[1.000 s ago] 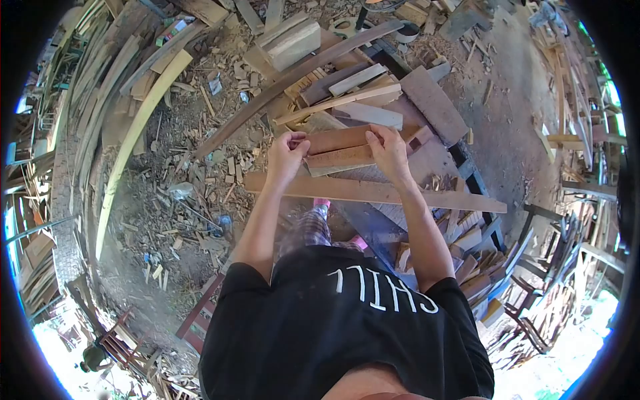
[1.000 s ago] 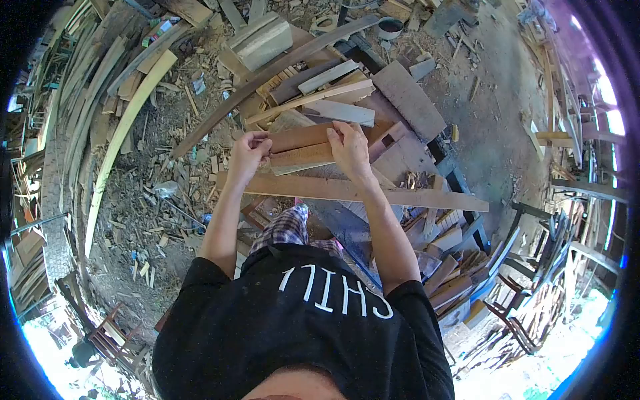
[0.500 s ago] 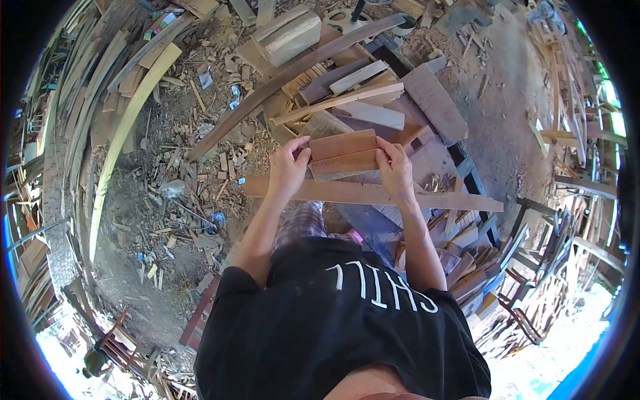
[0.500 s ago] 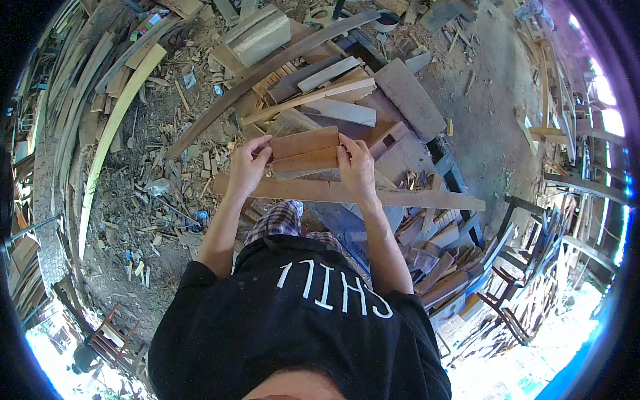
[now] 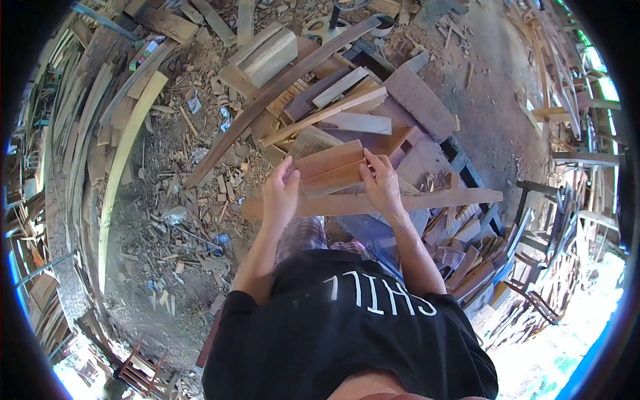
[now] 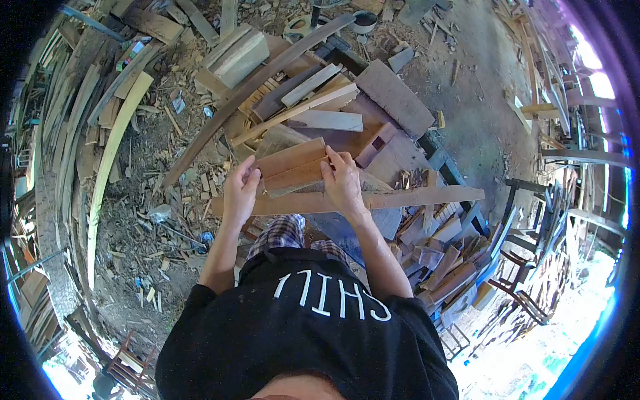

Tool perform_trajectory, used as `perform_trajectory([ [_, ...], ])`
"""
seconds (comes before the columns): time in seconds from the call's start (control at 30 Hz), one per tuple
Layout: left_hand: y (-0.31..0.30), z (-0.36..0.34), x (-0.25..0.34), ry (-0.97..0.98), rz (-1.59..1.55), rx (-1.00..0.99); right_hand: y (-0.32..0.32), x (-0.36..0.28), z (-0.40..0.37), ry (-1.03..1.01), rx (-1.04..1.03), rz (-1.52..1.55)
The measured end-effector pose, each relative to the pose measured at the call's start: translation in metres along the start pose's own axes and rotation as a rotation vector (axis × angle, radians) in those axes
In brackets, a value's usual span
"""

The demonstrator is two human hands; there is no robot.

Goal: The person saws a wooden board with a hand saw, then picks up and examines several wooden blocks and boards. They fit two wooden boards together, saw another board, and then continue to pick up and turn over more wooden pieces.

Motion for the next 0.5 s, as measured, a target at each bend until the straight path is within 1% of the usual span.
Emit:
perform_trajectory([
  [0.23, -0.0011, -0.0046, 0.0085, -0.010, -0.007, -0.061, -0.0019, 0.0009, 0.0005, -0.043, -0.034, -0.081],
  [0.43, -0.0021, -0.0020, 0.0091, 0.000, -0.038, -0.074, -0.0062, -0.0070, 0.0031, -0.007, -0.087, -0.050],
  [0.5, -0.0025, -0.0014, 0.0077, 0.010, -0.032, -0.086, -0.0051, -0.0073, 0.0023, -0.048, -0.070, -0.094],
])
Point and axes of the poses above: each hand's wrist, its own z-axis towards the middle knuckle, its own y-axis out of the palm, x = y × z, the point moved 1 cm from there along z, towards the middle knuckle, and after that the axes turned 5 degrees about z, right-handed, at the moved point
